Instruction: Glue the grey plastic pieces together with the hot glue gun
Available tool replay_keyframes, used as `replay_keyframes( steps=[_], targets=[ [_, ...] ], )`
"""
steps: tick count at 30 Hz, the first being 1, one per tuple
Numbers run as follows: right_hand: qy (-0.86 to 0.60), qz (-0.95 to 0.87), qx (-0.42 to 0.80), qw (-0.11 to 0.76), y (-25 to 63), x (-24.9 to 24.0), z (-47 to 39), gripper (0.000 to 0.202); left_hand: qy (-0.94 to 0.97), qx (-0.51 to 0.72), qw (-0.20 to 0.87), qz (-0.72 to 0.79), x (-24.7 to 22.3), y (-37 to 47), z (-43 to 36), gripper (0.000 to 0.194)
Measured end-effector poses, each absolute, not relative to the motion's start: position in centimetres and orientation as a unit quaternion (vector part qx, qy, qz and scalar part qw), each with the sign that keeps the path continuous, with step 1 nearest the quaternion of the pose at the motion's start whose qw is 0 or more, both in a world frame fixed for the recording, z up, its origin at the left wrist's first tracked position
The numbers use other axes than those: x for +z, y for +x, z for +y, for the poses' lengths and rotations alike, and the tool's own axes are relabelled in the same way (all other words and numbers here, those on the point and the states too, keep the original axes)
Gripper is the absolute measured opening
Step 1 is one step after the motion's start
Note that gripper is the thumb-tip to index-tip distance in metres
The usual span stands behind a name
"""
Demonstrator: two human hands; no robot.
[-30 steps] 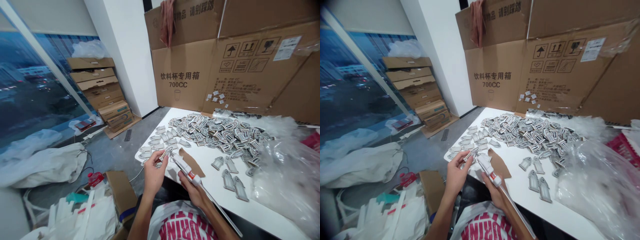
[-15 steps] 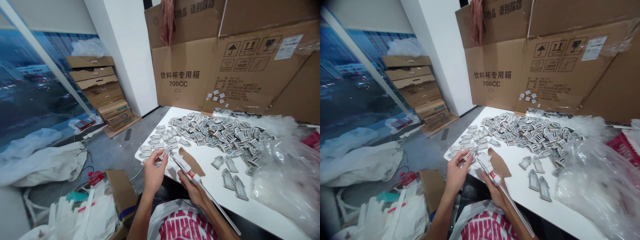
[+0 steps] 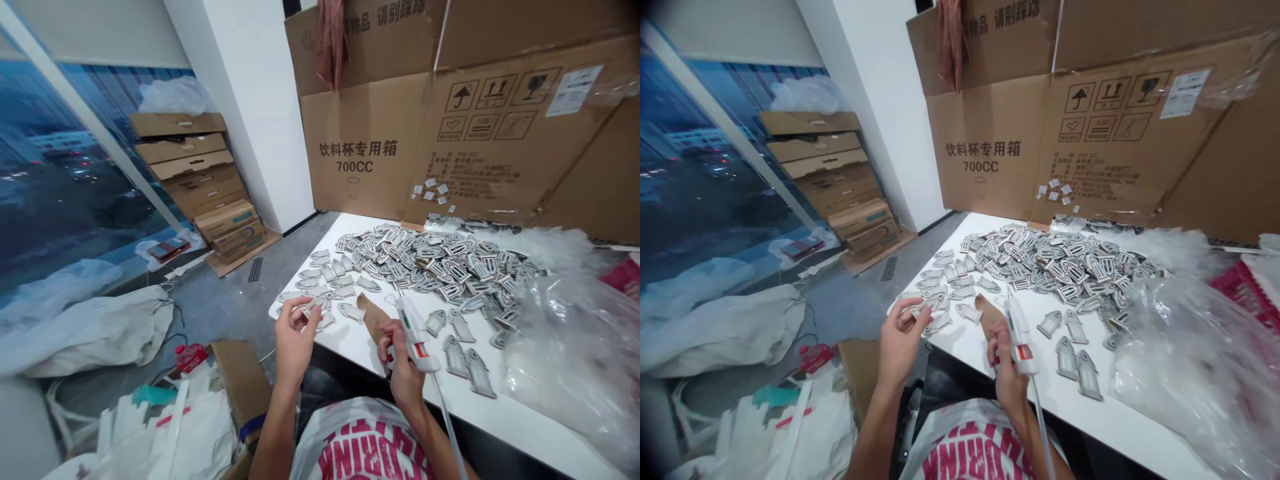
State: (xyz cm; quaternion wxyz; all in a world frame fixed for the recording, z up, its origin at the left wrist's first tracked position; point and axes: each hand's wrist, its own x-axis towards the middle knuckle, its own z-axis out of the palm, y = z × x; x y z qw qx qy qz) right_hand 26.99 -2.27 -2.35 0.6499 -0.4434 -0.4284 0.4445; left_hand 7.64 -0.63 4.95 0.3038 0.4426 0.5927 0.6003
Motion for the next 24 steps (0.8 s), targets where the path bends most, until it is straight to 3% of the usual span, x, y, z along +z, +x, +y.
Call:
replay_keyframes(
  steps=[9, 16, 24],
  targets=[
    [-0.346, -0.627, 0.489, 0.497, 28.0, -1.0, -3.2, 0.031, 0.516, 0.575, 0.268, 0.576, 6.0, 6.5, -0.9, 0.019],
    [-0.325, -0.676, 0.468, 0.468, 27.7, -0.1, -2.5, 0.029, 0.531, 0.550, 0.275, 0.583, 6.0, 6.5, -1.1, 0.035],
    [-0.341, -0.684, 0.454, 0.458, 27.4, -0.4, -2.3, 0.027, 0.533, 0.544, 0.258, 0.594, 6.1, 6.6, -1.4, 0.025]
  ],
)
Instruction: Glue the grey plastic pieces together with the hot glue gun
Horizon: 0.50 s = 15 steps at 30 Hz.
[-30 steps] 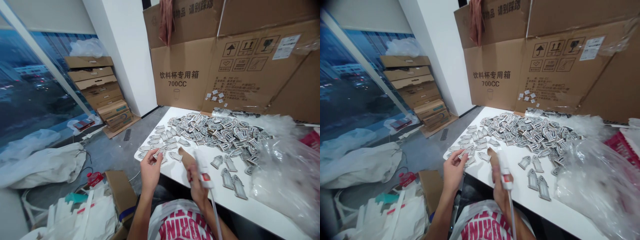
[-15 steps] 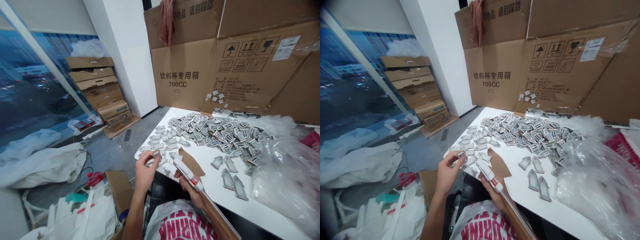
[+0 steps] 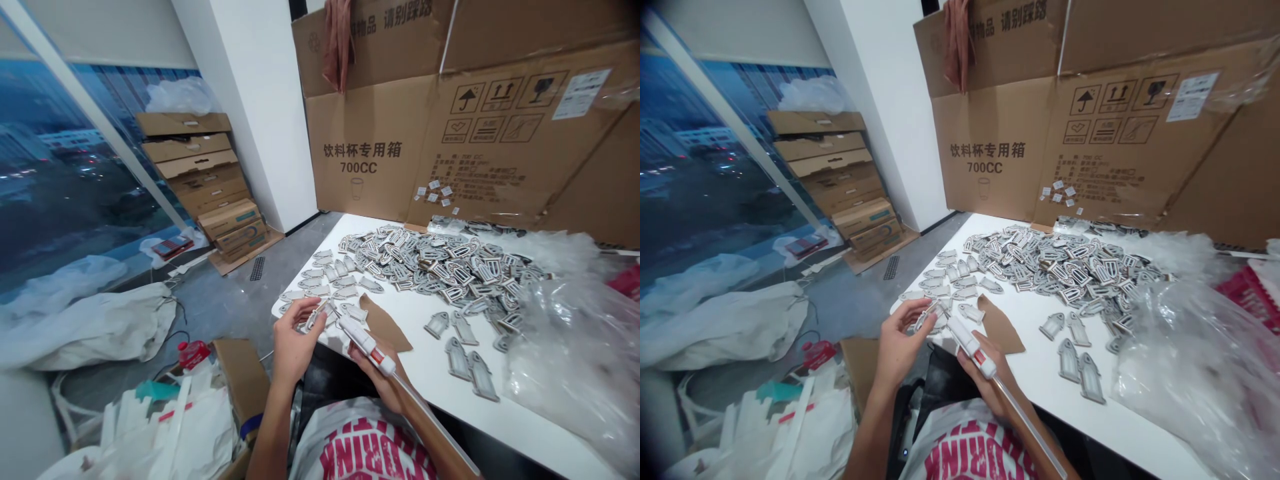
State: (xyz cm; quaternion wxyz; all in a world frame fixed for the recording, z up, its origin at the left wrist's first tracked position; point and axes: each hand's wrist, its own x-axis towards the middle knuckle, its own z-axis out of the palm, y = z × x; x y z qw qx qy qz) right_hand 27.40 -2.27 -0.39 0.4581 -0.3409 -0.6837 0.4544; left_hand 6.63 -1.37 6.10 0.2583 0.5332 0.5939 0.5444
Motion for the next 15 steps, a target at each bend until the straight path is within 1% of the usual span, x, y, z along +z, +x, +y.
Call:
replay_keyframes(
  steps=[5, 15],
  targets=[
    [-0.352, -0.682, 0.451, 0.455, 27.43, -0.30, -2.34, 0.027, 0.538, 0.541, 0.258, 0.592, 5.95, 6.74, -1.43, 0.019],
    [-0.365, -0.675, 0.444, 0.463, 27.24, -0.35, -2.31, 0.029, 0.540, 0.546, 0.265, 0.583, 6.19, 7.43, -1.54, 0.018]
  ],
)
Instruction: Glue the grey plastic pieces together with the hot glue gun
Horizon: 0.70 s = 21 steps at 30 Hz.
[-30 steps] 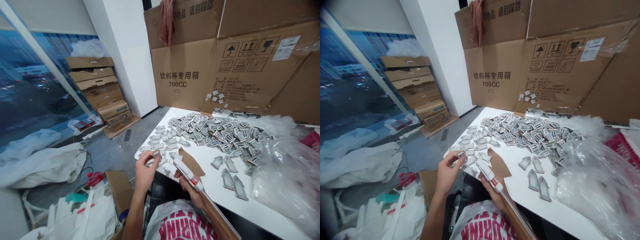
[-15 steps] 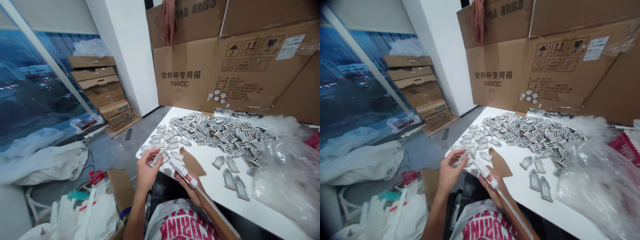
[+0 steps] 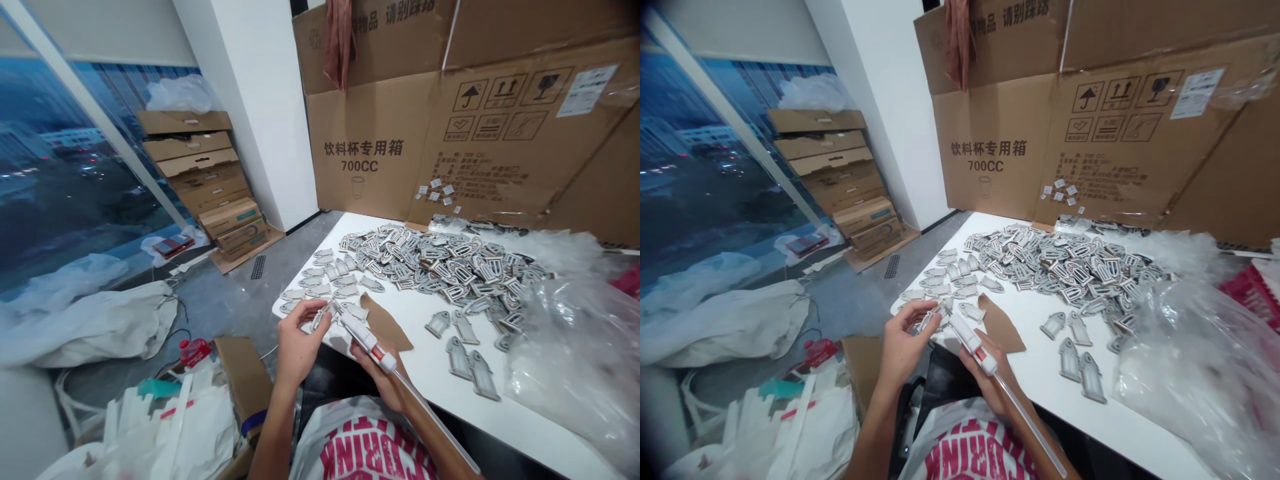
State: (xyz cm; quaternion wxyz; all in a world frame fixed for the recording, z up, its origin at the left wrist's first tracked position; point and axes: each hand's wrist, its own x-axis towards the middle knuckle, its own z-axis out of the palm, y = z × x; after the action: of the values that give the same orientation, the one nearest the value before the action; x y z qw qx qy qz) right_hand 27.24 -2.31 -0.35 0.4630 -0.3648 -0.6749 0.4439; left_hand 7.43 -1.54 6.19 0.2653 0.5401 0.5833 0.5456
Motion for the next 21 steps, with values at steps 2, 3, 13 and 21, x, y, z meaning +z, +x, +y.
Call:
replay_keyframes(
  steps=[2, 3, 13, 21],
  targets=[
    [-0.367, -0.673, 0.443, 0.465, 27.18, -0.38, -2.29, 0.032, 0.537, 0.548, 0.264, 0.585, 6.26, 7.50, -1.55, 0.018],
    [-0.368, -0.672, 0.443, 0.465, 27.16, -0.37, -2.28, 0.033, 0.536, 0.549, 0.263, 0.585, 6.29, 7.52, -1.55, 0.018],
    [-0.383, -0.666, 0.443, 0.462, 27.11, -0.80, -2.39, 0.032, 0.528, 0.550, 0.259, 0.592, 6.23, 7.50, -1.47, 0.018],
    [-0.388, -0.673, 0.445, 0.445, 27.05, -0.72, -2.38, 0.035, 0.521, 0.547, 0.251, 0.605, 5.86, 7.52, -1.32, 0.018]
  ],
)
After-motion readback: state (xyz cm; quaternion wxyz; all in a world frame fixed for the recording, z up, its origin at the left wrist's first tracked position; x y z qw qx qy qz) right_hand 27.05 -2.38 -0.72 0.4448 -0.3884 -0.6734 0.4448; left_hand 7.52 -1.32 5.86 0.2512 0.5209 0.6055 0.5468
